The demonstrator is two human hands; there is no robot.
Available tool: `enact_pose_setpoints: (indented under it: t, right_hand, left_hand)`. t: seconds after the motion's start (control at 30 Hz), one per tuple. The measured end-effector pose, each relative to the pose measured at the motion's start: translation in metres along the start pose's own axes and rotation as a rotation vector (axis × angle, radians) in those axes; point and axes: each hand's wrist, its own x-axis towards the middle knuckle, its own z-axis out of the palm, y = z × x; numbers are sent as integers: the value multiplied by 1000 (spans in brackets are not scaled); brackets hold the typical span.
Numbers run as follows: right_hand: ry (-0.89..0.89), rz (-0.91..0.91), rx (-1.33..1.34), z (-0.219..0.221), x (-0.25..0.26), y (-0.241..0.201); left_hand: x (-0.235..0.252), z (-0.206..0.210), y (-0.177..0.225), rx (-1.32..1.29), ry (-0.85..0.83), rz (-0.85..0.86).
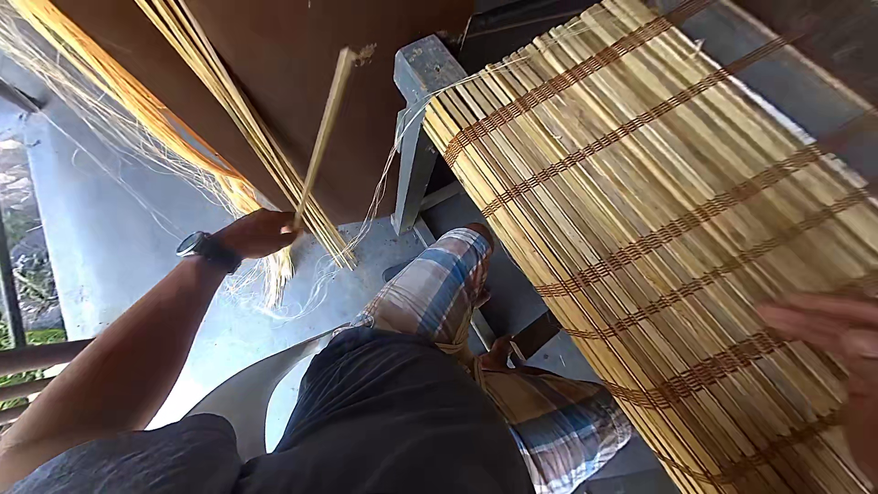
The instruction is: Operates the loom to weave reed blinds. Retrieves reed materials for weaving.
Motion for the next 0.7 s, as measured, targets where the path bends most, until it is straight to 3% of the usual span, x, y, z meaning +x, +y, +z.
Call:
enact_pose_setpoints:
  t: [0.17, 0.33, 0.43, 0.57, 0.7]
  right_hand:
    - [-88, 10, 319, 94, 35, -62]
    - [-249, 230, 546, 189, 84, -77]
    - [-260, 311, 573, 222, 104, -87]
    - [-203, 420, 590, 226, 119, -96]
    - [-211, 323, 608, 218, 124, -90]
  left_hand:
    - [21, -39, 115, -31, -92, 446]
    - [19, -49, 179, 0, -153, 641]
    - [18, -45, 190, 4, -144, 720]
    - [14, -34, 180, -79, -90, 722]
    - [22, -17, 161, -150, -70, 744]
